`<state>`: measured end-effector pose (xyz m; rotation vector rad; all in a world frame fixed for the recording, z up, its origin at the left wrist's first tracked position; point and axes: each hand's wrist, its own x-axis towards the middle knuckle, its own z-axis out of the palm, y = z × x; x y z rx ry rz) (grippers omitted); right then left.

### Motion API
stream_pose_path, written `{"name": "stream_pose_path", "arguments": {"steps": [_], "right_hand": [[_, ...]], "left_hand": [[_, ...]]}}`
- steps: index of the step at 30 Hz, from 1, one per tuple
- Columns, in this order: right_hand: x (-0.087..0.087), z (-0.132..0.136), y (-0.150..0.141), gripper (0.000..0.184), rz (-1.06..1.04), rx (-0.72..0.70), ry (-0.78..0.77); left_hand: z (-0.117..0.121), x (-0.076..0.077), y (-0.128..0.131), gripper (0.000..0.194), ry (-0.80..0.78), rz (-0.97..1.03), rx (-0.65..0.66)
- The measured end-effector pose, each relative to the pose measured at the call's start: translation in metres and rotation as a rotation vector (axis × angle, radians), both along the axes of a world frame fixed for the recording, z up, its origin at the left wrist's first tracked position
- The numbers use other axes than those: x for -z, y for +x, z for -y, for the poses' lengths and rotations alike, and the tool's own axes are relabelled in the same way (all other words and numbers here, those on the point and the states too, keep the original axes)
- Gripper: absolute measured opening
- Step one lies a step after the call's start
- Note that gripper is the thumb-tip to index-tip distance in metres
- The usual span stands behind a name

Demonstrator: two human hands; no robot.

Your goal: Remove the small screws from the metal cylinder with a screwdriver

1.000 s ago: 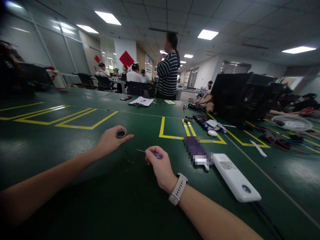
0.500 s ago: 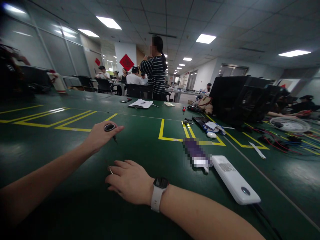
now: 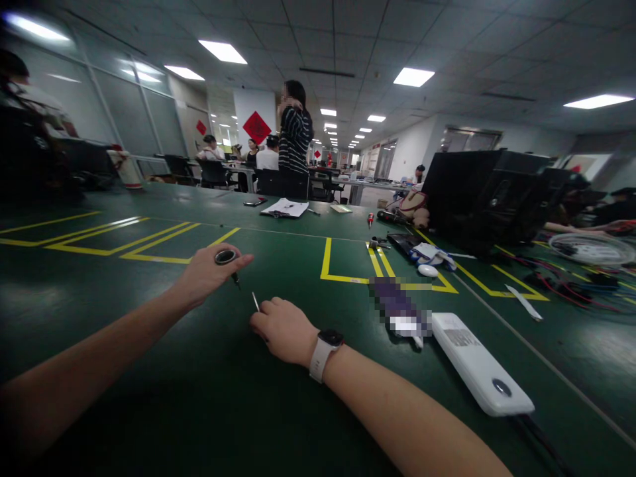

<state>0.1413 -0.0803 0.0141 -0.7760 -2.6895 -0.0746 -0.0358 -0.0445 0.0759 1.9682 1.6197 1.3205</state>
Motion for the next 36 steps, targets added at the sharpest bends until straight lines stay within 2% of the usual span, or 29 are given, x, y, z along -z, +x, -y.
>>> {"name": "stream_pose_path", "arguments": {"steps": [4,8,12,16,19,21,23,27,31,36], "right_hand": [[0.004,0.01,0.021,0.011,-0.058,0.06,-0.058],[0.006,0.018,0.033,0.01,-0.152,0.086,-0.138],[0.003,0.019,0.041,0.014,-0.438,0.182,-0.262],[-0.006,0.021,0.05,0.022,-0.731,0.323,-0.386],[-0.013,0.025,0.052,0.037,-1.054,0.351,-0.639],[-0.013,0.028,0.052,0.037,-1.272,0.348,-0.878],[-0.01,0.029,0.053,0.033,-1.354,0.356,-1.01],[0.001,0.027,0.055,0.03,-1.363,0.404,-1.003],[0.006,0.023,0.057,0.028,-1.33,0.436,-0.959],[0.008,0.022,0.056,0.028,-1.236,0.46,-0.906]], "left_hand": [[0.008,-0.004,0.008,0.031,-0.081,0.114,0.04],[0.018,-0.006,0.021,0.028,-0.202,0.327,0.157],[0.026,-0.009,0.031,0.025,-0.302,0.486,0.253],[0.03,-0.015,0.035,0.017,-0.408,0.657,0.214],[0.037,-0.021,0.036,0.006,-0.499,0.834,0.198],[0.044,-0.023,0.037,0.009,-0.532,0.949,0.24],[0.052,-0.022,0.038,0.015,-0.558,1.034,0.279],[0.06,-0.012,0.037,0.026,-0.59,1.071,0.292],[0.058,-0.001,0.033,0.03,-0.606,1.038,0.29],[0.057,0.002,0.032,0.03,-0.629,1.016,0.309]]}}
